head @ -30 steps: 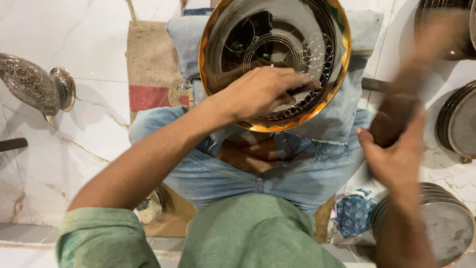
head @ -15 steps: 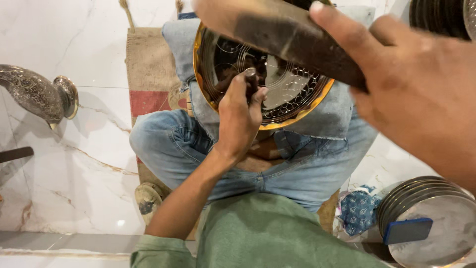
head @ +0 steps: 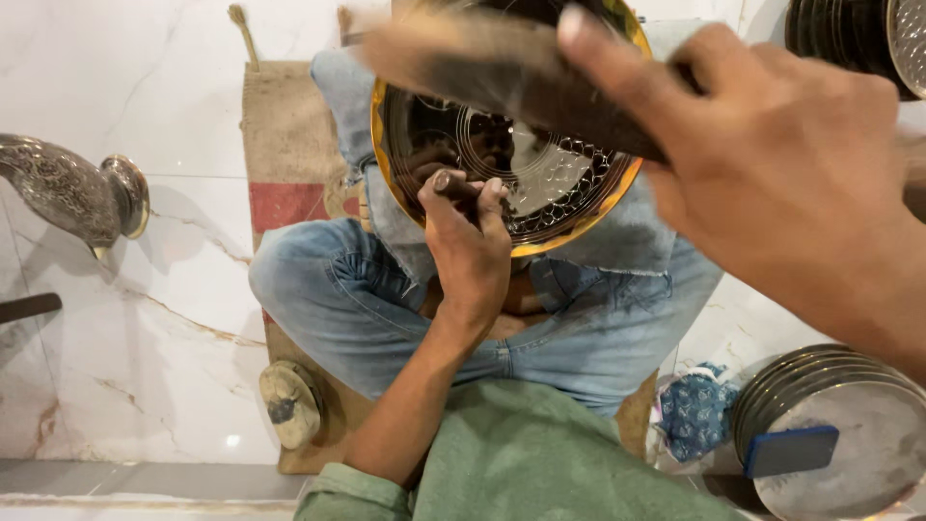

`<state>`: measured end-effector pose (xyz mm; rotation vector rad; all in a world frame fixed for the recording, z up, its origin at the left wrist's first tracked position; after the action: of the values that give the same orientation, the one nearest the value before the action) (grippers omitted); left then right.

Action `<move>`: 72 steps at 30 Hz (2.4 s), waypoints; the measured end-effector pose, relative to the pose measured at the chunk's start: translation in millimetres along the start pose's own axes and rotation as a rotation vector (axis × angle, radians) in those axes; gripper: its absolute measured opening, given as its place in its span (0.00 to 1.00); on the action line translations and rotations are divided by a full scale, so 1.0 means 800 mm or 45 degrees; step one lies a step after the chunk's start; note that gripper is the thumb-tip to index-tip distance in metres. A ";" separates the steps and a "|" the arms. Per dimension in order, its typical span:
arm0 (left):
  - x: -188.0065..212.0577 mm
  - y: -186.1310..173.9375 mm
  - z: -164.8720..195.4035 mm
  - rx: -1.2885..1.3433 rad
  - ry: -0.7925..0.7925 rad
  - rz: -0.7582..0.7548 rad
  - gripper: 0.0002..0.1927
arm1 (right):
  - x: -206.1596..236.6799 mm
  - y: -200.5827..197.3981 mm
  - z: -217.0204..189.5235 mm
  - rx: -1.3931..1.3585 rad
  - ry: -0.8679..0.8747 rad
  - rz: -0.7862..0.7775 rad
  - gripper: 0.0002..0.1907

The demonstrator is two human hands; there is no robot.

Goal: The person sits cross-legged on the floor with a decorative brass plate resting on their lap. They hold a small punch against the plate's embossed pattern with one hand and repeatedly strike it with a wooden mallet held in the other hand, working across the patterned sections of the plate.

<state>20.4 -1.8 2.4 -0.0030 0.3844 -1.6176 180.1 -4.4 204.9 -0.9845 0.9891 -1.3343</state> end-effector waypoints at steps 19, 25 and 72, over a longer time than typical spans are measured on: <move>-0.035 0.004 0.014 -0.010 0.292 -0.351 0.11 | 0.008 0.000 0.015 0.183 -0.015 -0.140 0.39; -0.056 0.016 0.014 -0.022 0.359 -0.787 0.13 | 0.039 0.038 0.041 -0.191 0.232 -0.196 0.37; -0.097 0.026 0.029 0.314 0.705 -0.976 0.22 | 0.104 0.103 0.060 -0.356 0.427 -0.219 0.37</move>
<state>52.9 67.0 36.5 0.5534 0.6535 -2.4163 249.6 -87.6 140.2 -1.0943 1.3993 -1.5661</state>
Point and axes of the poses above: each hand's wrist, its own x-axis away from the middle knuckle, its own y-axis out of the palm, z = x × y, the point moved 5 cm from there along -x, towards the middle knuckle, and after that the axes turned 12 degrees about y, right-handed, at the moved point
